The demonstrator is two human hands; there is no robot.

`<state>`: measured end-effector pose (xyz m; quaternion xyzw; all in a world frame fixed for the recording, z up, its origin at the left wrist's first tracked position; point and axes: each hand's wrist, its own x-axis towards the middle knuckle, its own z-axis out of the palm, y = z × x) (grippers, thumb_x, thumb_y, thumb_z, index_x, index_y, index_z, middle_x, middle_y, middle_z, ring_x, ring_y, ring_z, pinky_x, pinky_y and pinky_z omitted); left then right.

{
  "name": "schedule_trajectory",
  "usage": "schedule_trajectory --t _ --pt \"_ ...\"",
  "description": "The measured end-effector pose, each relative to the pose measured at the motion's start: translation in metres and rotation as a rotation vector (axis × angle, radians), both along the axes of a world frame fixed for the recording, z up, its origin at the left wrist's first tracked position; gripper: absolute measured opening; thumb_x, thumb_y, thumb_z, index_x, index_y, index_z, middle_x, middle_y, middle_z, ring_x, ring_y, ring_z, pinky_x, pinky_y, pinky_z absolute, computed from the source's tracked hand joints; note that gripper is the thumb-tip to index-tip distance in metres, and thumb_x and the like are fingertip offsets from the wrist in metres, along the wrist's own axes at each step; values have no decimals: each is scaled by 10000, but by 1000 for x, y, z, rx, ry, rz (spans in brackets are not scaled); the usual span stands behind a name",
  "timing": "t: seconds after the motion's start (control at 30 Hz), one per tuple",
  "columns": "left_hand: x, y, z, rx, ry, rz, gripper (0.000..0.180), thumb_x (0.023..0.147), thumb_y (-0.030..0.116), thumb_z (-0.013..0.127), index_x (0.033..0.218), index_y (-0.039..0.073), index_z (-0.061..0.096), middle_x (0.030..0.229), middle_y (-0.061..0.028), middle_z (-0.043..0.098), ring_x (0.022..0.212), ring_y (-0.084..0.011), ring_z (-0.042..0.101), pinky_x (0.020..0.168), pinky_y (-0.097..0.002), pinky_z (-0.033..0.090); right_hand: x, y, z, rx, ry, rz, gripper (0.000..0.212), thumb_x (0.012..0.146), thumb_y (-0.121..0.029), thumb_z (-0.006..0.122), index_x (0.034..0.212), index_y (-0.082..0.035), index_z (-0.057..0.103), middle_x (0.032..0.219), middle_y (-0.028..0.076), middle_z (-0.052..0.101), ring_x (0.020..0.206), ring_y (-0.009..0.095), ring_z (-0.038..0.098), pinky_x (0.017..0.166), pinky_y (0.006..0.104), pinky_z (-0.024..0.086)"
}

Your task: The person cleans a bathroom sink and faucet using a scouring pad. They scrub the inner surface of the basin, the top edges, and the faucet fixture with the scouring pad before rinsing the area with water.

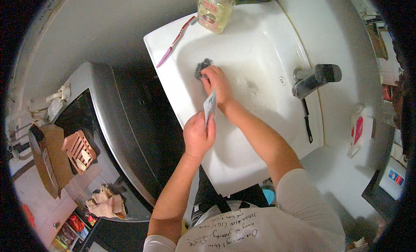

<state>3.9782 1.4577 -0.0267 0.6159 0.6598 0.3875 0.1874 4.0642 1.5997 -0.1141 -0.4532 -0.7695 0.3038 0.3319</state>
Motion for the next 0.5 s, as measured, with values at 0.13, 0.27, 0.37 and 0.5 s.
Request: schedule_trajectory --t 0.13,0.27,0.37,0.5 --pt "4 3 0 11 3 -23 201 912 105 620 780 -16 528 686 -186 536 614 -392 551 558 -465 450 38 74 -11 245 -252 -154 229 827 -43 650 1055 -42 626 1096 164 625 1054 372 576 931 464 482" --pt "3 1 1 -27 19 -16 186 913 110 617 798 -20 549 697 -195 552 627 -398 561 565 -467 455 73 99 0 245 -175 -506 194 819 -45 658 1007 -30 613 1031 172 617 1012 378 574 900 467 473" --pt "4 -1 -2 -19 1 -17 170 916 114 610 831 -28 572 708 -208 564 636 -404 569 571 -471 458 49 78 -19 232 -162 -440 184 813 -39 653 993 -28 619 1029 167 611 1028 374 566 907 458 467" --pt "3 1 -3 -38 14 -16 182 920 135 604 860 -36 588 696 -219 565 625 -414 568 571 -473 457 23 55 -20 374 -266 -80 143 866 -45 578 999 -43 632 1051 132 609 1037 336 558 896 438 477"
